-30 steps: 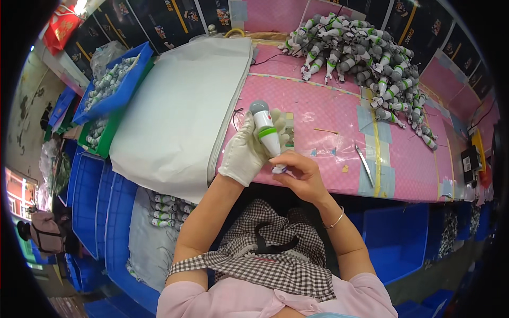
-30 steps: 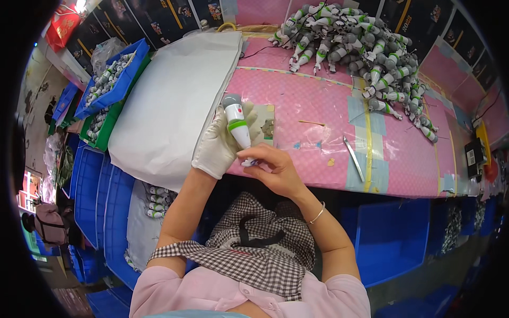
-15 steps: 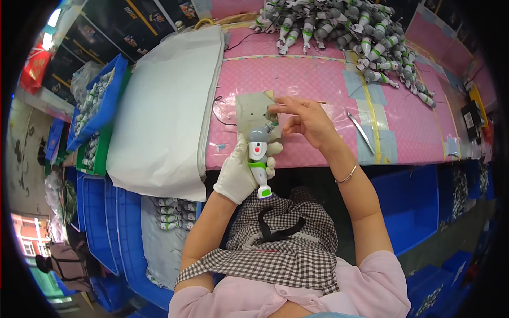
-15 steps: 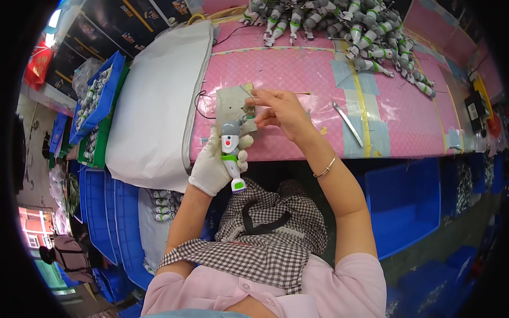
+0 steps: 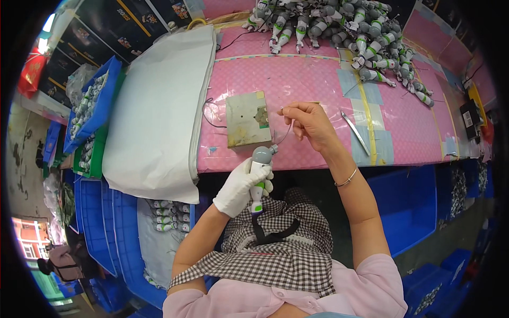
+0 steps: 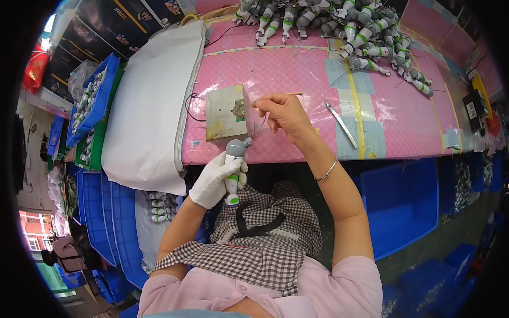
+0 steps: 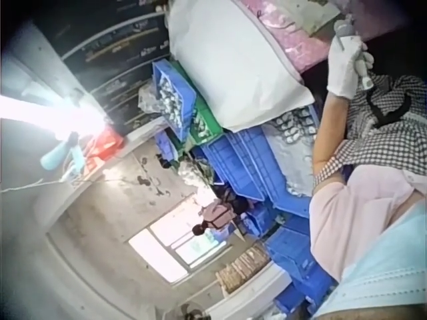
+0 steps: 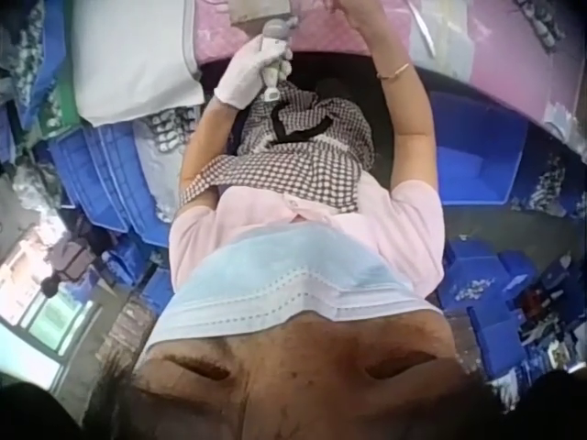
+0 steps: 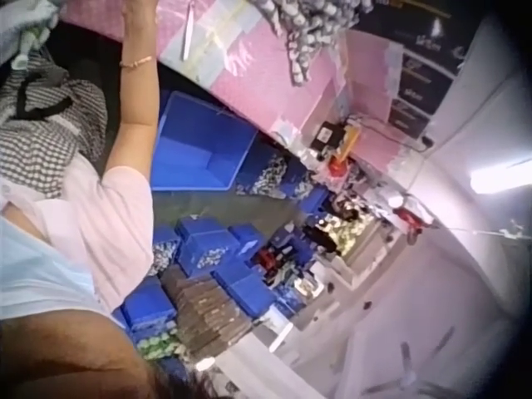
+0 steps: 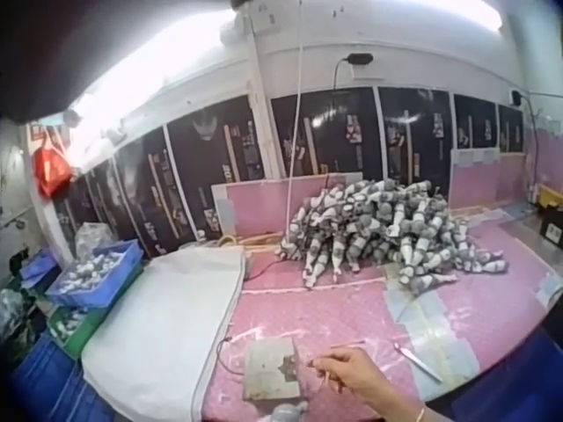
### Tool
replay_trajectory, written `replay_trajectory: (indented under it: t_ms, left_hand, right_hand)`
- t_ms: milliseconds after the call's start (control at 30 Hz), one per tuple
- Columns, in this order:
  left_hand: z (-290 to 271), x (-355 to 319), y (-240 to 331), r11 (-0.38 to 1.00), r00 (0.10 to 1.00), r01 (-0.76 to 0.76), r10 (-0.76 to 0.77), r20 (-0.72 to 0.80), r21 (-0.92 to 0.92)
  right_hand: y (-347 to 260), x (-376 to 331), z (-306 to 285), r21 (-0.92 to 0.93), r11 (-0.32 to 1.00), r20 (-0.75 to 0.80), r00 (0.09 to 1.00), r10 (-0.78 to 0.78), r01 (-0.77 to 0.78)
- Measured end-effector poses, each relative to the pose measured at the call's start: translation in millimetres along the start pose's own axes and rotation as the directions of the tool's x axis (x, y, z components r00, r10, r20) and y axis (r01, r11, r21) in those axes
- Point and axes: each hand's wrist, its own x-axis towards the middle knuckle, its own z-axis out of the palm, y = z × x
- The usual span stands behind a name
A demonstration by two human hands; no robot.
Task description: Assembling and organizing snowman-themed toys on a factory production line.
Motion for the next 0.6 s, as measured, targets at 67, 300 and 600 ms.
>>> replay_trajectory:
  t_ms: [67,300,600]
  left_hand:
    - [2,0,7,0.990,0.997,-0.009,0.020,-0.073,0.143]
    - [7,13,29,0.977,0.967,-0.203,0.190,-0.170,-0.067]
    - [-8,23,25,0.939,0.984,-0.180,0.166,-0.072,-0.294]
  right_hand:
    - [8,8,-2,-0.119,0.993,0.015,1.000,-0.011,0.012]
    - [14,41,-2,-0.536,0.838,0.197,0.980,0.005,0.103]
    - [0,48,-4,-0.517,0.855,0.309,0.926,0.216,-0.028]
